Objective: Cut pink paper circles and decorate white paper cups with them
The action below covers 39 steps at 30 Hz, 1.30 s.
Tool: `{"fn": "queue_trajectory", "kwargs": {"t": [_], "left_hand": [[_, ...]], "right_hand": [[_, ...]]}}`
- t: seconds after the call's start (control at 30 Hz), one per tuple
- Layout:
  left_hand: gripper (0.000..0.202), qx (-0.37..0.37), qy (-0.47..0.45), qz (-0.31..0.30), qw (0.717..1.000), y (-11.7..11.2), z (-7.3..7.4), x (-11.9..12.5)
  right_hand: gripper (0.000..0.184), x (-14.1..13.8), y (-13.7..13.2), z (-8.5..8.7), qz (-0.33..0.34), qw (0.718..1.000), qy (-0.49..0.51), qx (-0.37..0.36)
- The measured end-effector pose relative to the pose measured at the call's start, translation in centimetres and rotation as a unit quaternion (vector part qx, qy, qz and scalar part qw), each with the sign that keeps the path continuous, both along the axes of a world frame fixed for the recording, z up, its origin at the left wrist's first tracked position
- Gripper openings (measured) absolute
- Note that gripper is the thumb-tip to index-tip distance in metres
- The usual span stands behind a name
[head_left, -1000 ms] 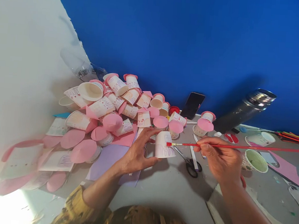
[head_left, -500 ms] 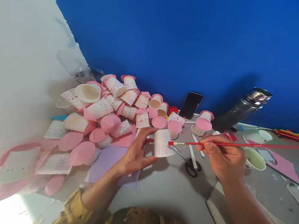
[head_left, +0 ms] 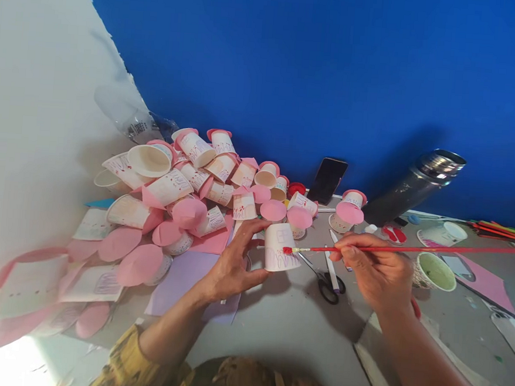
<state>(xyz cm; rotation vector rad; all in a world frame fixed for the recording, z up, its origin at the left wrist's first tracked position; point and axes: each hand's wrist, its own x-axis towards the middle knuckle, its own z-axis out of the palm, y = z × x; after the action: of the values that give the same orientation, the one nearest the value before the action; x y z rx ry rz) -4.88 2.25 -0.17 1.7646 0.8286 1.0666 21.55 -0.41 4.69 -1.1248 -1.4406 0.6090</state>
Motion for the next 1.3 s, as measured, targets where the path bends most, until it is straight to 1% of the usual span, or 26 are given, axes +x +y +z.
{"fn": "queue_trajectory", "kwargs": {"t": [0.17,0.33,0.5,0.7,0.83,0.93,1.1,1.17,1.3], "left_hand": [[0.075,-0.002,0.001,0.0,1.0,-0.02,0.0,0.02],[0.074,-0.002,-0.002,-0.005,1.0,0.03,-0.05,-0.02],[0.076,-0.003,-0.001,-0.003,1.0,-0.03,-0.1,-0.03],[0.074,0.001,-0.003,-0.003,1.0,0.01,-0.18,0.02],[0.077,-0.001,-0.014,-0.004,1.0,0.09,-0.3,-0.01],[0.078,-0.005,-0.017,-0.008,1.0,0.08,-0.26,-0.01],[0.076,-0.011,-0.025,-0.006,1.0,0.02,-0.21,0.04],[0.075,-0.016,-0.028,-0.004,0.999,0.02,-0.26,0.1],[0.076,-0.028,-0.058,-0.009,0.998,0.04,-0.38,0.31]], "right_hand": [[0.025,0.19,0.08,-0.2,-0.028,0.999,0.013,-0.008],[0.024,0.17,0.1,-0.11,-0.004,1.0,0.003,-0.007],[0.029,0.12,0.13,0.09,-0.039,0.999,0.01,-0.003],[0.029,0.07,0.09,0.08,-0.017,1.0,-0.005,0.001],[0.024,0.18,0.05,0.05,-0.027,1.0,-0.002,0.004],[0.024,0.17,0.08,0.04,-0.008,1.0,-0.01,0.012],[0.018,0.38,0.21,-0.18,-0.027,0.999,0.02,0.016],[0.016,0.49,0.27,-0.21,-0.023,0.999,0.031,0.017],[0.02,0.51,0.3,-0.16,-0.02,0.999,0.032,0.007]]}}
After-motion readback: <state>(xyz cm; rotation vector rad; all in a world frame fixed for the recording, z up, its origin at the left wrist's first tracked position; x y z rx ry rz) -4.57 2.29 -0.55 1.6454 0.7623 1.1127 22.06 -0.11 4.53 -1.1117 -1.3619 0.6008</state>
